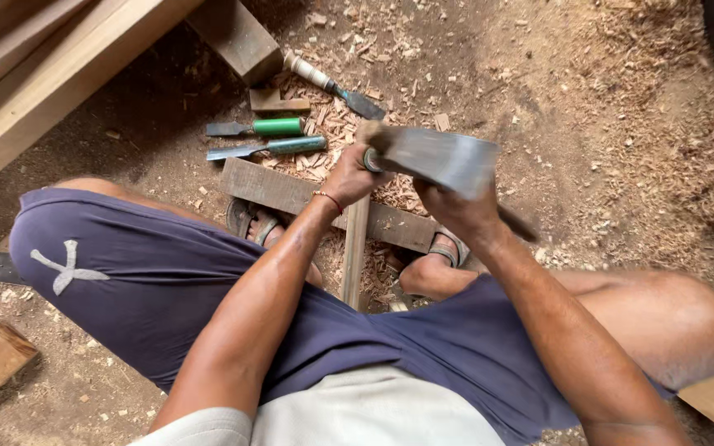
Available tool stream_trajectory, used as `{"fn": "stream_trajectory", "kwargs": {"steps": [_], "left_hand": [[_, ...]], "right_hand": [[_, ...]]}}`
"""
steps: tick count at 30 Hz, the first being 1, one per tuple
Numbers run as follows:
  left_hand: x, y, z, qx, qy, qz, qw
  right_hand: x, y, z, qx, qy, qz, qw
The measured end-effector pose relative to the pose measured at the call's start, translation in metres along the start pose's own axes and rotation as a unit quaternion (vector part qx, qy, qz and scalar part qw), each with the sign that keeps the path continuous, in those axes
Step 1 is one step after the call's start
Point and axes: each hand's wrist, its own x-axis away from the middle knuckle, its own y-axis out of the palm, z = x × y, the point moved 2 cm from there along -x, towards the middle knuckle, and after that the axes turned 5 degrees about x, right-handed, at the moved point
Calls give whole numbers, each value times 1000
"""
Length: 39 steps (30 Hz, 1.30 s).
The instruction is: The person carves a slot into a piece of wood using a chisel and an axe.
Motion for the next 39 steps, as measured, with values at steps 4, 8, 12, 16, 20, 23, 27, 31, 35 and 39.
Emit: {"fn": "stream_trajectory", "kwargs": {"steps": [4,8,12,16,20,23,27,31,35,39], "left_hand": [[-4,-12,59,13,126,45,991],[-6,-5,91,-40,98,55,993],[-25,-13,90,12,135,55,989],[-16,7,84,20,147,176,973],[-11,1,83,-14,154,85,984],[-11,-2,90,-28,140,78,987],[-32,-6,82,14,82,200,976],[-135,-44,44,54,-15,219,974],[-213,-63,-21,73,-194,182,961],[-226,-44,-85,114,-249,155,949]], "right_hand": [[11,14,32,-154,182,36,971],[48,46,83,-248,401,-12,882],[73,60,122,-269,417,10,868],[77,59,141,-312,483,36,818],[76,53,141,-303,474,37,826],[72,61,130,-303,452,44,838],[72,67,125,-329,454,15,828],[64,70,121,-331,461,8,823],[63,66,126,-311,455,20,834],[70,68,130,-315,451,40,834]]}}
